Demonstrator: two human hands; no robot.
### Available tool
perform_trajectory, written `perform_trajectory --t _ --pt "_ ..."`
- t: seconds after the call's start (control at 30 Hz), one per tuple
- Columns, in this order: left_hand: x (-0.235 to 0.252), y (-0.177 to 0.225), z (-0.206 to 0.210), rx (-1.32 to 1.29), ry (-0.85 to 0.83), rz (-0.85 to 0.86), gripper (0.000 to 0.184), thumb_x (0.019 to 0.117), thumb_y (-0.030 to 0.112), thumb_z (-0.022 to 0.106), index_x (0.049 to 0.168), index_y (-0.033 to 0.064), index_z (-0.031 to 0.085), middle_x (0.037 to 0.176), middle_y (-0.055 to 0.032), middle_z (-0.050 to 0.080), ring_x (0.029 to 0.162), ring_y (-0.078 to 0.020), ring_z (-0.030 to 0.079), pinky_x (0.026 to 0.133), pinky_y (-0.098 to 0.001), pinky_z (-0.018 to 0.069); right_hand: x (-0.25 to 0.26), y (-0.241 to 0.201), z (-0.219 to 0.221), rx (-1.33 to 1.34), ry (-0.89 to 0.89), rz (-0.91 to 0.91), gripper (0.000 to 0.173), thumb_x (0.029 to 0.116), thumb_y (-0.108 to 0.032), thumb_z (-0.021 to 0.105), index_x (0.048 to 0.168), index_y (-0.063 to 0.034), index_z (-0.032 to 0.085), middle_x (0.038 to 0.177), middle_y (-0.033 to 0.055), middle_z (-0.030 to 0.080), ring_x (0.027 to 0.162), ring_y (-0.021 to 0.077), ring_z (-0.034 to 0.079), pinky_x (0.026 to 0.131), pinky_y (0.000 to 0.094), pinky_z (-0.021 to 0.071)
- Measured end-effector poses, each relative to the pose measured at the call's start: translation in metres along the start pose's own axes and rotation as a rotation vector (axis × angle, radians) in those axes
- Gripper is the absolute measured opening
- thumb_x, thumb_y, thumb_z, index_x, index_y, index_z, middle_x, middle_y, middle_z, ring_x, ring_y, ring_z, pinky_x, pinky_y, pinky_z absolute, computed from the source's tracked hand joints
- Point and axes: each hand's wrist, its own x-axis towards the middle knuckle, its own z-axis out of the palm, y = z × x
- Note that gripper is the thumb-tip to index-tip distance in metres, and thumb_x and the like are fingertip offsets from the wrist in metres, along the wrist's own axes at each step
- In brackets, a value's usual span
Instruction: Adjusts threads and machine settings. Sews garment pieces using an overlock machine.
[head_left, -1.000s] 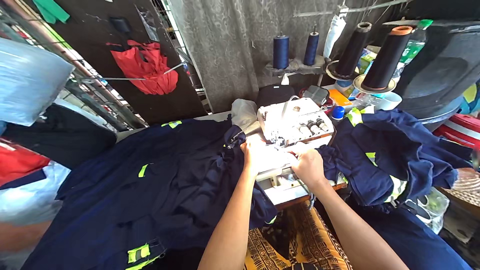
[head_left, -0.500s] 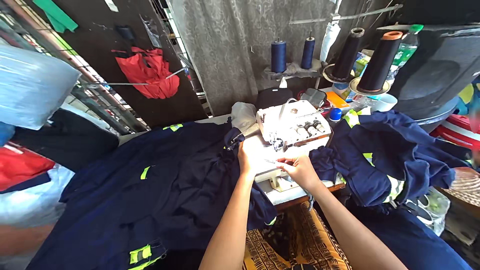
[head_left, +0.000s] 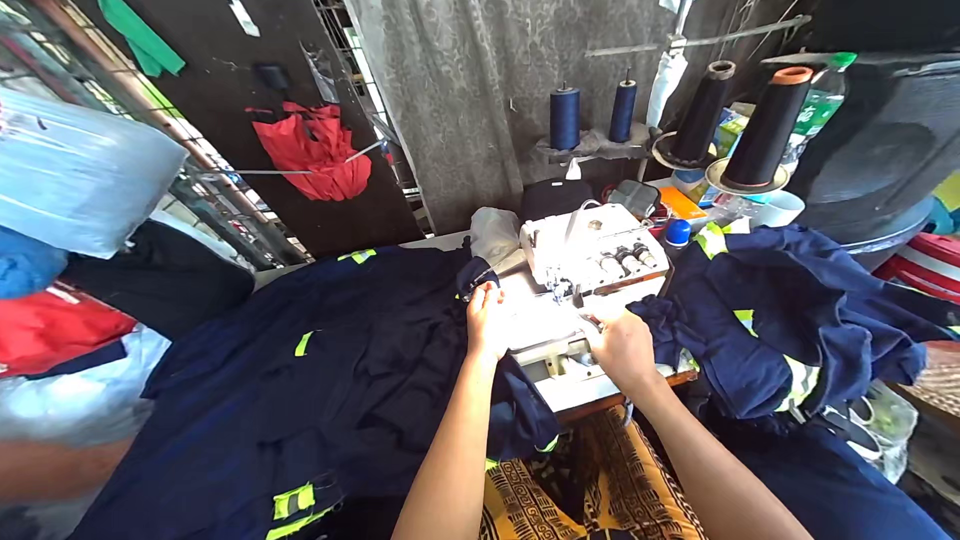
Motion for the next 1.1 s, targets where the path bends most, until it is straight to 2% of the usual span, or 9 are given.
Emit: perform_trajectory --t 0.13,0.2,0.33,0.4,0.53,0.7,0.8,0.97,1.1 --pt "0.000 -0.001 0.002 -0.036 -0.004 0.007 0.022 0.1116 0.013 0.036 0.112 0.0016 0.055 0.081 -0.0005 0.052 0.071 -0.0081 0.054 0.069 -0.0247 0.0496 0.002 0.003 0.004 0.009 0.012 0.022 0.021 0.0962 -0.018 0.067 0.111 -0.0091 0.078 0.107 0.0146 0.075 0.095 0.0363 0.072 0.078 0.0570 0.0563" --pt "-0.002 0.001 0.001 -0.089 -0.009 -0.005 0.021 0.1109 0.010 0.035 0.115 0.0005 0.052 0.079 -0.0018 0.056 0.072 -0.0104 0.060 0.072 -0.0288 0.0553 0.002 0.001 0.003 0.004 0.015 0.026 0.021 0.0967 -0.019 0.066 0.112 -0.0094 0.078 0.107 0.0149 0.075 0.095 0.0364 0.072 0.078 0.0572 0.0560" --pt "-0.002 0.001 0.002 -0.184 0.005 -0.025 0.016 0.1095 0.006 0.034 0.111 0.0039 0.050 0.069 0.0014 0.052 0.062 -0.0093 0.058 0.065 -0.0265 0.0548 0.005 -0.007 0.004 0.002 0.060 -0.020 0.021 0.0935 -0.012 0.066 0.110 -0.0072 0.078 0.102 0.0167 0.074 0.089 0.0366 0.072 0.075 0.0555 0.0569" --pt "-0.001 -0.001 0.001 -0.203 -0.006 -0.018 0.016 0.1094 0.005 0.032 0.109 0.0053 0.048 0.066 0.0025 0.050 0.058 -0.0085 0.056 0.062 -0.0248 0.0531 0.010 -0.013 0.002 -0.027 0.012 -0.001 0.023 0.0949 -0.012 0.064 0.114 -0.0067 0.077 0.105 0.0174 0.073 0.093 0.0375 0.072 0.078 0.0560 0.0565" --pt "0.000 -0.003 0.002 -0.141 -0.027 0.009 0.015 0.1078 0.003 0.035 0.110 0.0041 0.049 0.069 0.0020 0.049 0.059 -0.0084 0.052 0.060 -0.0246 0.0498 0.022 -0.024 0.000 -0.083 -0.099 0.034 0.024 0.0994 -0.017 0.060 0.114 -0.0047 0.075 0.109 0.0184 0.073 0.100 0.0383 0.071 0.084 0.0570 0.0545" --pt "0.000 -0.001 -0.002 -0.111 -0.035 -0.006 0.017 0.1071 0.003 0.036 0.115 0.0021 0.050 0.070 0.0016 0.049 0.057 -0.0074 0.051 0.055 -0.0223 0.0467 0.023 -0.027 0.002 -0.016 -0.169 0.024 0.024 0.0991 -0.019 0.061 0.113 -0.0066 0.076 0.110 0.0156 0.073 0.102 0.0347 0.070 0.087 0.0556 0.0537" --pt "-0.004 0.002 -0.009 -0.144 -0.034 -0.033 0.015 0.1086 0.004 0.035 0.114 0.0037 0.049 0.066 0.0032 0.049 0.053 -0.0057 0.051 0.051 -0.0198 0.0461 0.022 -0.022 0.004 0.013 -0.150 0.007 0.023 0.0993 -0.018 0.060 0.111 -0.0080 0.077 0.108 0.0145 0.073 0.101 0.0331 0.070 0.085 0.0551 0.0540" --pt "-0.011 0.003 -0.016 -0.090 -0.065 -0.020 0.015 0.1069 0.002 0.036 0.110 0.0042 0.050 0.067 0.0035 0.052 0.054 -0.0041 0.051 0.050 -0.0179 0.0440 0.017 -0.027 -0.007 -0.039 -0.065 0.033 0.022 0.0965 -0.014 0.061 0.109 -0.0050 0.077 0.103 0.0180 0.074 0.095 0.0382 0.071 0.080 0.0575 0.0546" --pt "-0.012 0.002 -0.013 -0.050 -0.065 -0.003 0.014 0.1064 0.002 0.036 0.110 0.0029 0.050 0.069 0.0022 0.052 0.056 -0.0055 0.052 0.053 -0.0198 0.0464 0.018 -0.033 -0.014 -0.123 -0.110 0.088 0.024 0.0983 -0.014 0.058 0.113 -0.0038 0.075 0.108 0.0196 0.073 0.100 0.0393 0.071 0.084 0.0566 0.0542"
